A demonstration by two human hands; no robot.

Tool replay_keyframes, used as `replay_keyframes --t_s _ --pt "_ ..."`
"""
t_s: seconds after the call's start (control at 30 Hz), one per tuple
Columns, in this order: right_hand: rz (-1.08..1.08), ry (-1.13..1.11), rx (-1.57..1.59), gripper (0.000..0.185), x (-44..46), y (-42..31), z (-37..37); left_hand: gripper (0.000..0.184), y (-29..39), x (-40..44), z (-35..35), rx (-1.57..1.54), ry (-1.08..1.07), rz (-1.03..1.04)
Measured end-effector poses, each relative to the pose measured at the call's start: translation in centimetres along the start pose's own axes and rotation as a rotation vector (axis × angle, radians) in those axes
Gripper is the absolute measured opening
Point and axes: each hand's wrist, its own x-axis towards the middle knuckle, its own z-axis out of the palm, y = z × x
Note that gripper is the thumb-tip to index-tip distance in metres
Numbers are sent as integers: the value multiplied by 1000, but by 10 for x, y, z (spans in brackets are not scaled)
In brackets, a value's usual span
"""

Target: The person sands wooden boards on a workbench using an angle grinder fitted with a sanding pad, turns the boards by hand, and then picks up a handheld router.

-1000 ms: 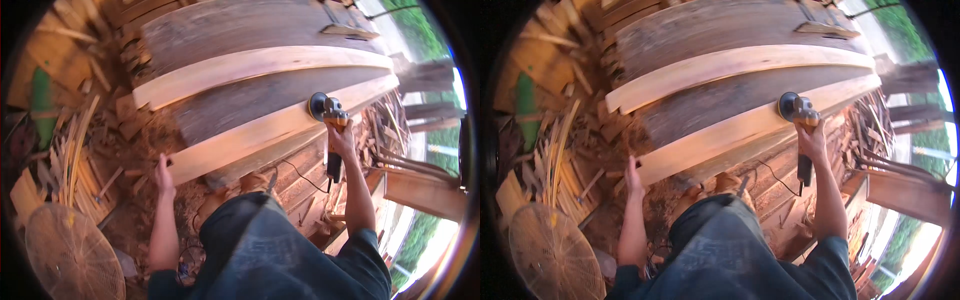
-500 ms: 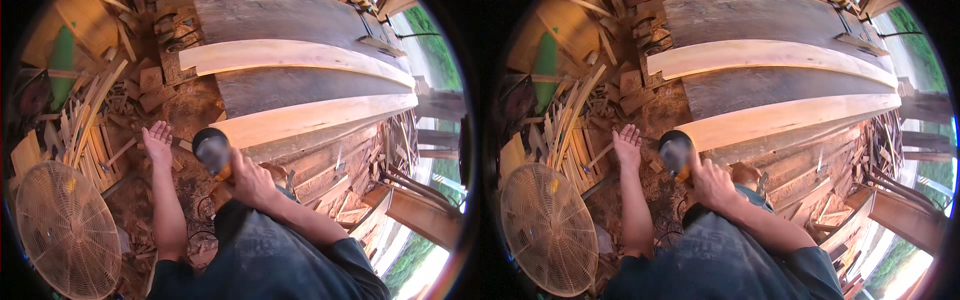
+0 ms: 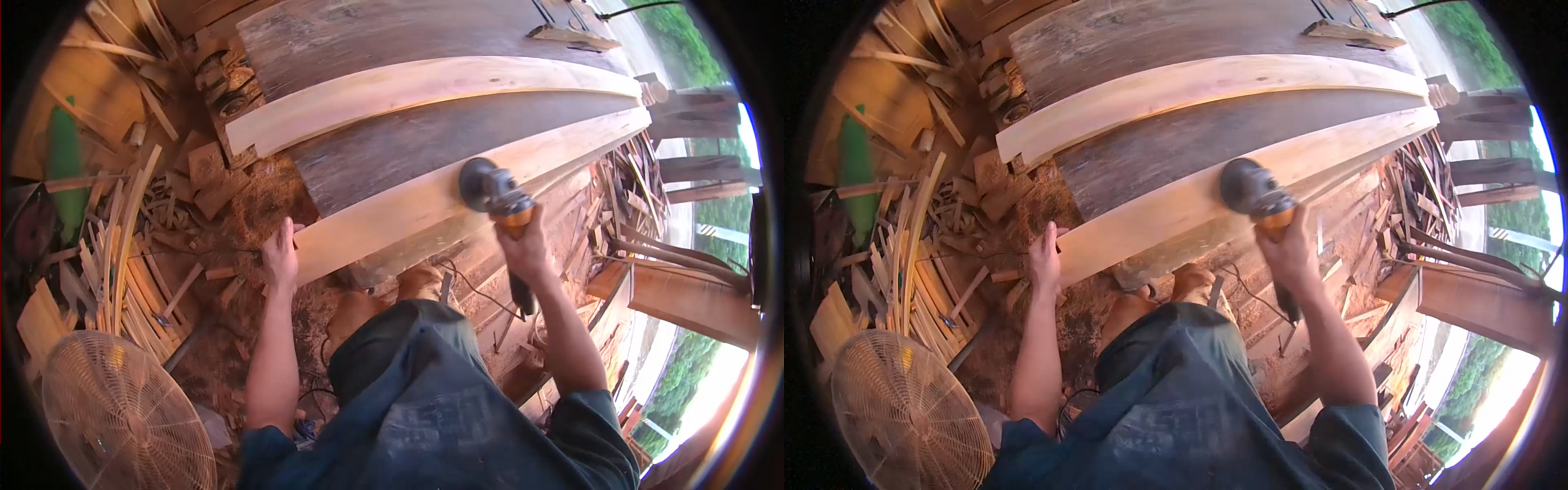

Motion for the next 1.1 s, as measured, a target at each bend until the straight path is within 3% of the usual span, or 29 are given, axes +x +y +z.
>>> replay_keyframes --t_s 0.07,0.13,0.17,0.23,0.33,0.47,0.53,0.73,0.77,0.83,0.87,0.9,1.0,1.07,1.1 --pt "-45 90 78 58 17 28 -10 58 8 -3 0 81 18 -16" --pt "178 30 89 57 5 1 -10 56 10 -3 -1 70 19 46" --pt "107 19 154 59 -15 -26 -4 55 10 -4 0 57 16 36" --pt "160 -216 -72 73 -45 -62 20 55 -11 7 -5 75 11 60" --pt "-56 -326 -87 81 -65 -88 34 55 7 -2 -2 115 17 54" --pt "102 -258 -112 72 -40 -54 -3 52 11 -4 0 41 6 -13" --pt "150 -121 -106 67 -19 -21 -17 51 16 -8 2 81 -5 9" --pt "97 171 -40 66 61 83 -76 49 13 -2 -1 151 -1 44" --pt "169 184 83 62 77 99 -86 48 7 3 -3 148 1 49" --pt "86 316 143 53 105 134 -106 47 -10 6 -4 98 -11 46" --pt "131 315 93 54 105 125 -116 46 -20 11 -3 50 -18 39" --pt "21 369 3 56 113 148 -110 45 -24 14 -8 -2 -4 33" --pt "33 263 29 59 87 109 -86 51 -7 8 -7 -38 -35 -54" --pt "-11 164 90 53 59 84 -54 55 -6 11 -20 -303 -133 -145" --pt "-66 116 113 52 36 52 -40 55 -6 13 -32 -374 -72 -160"
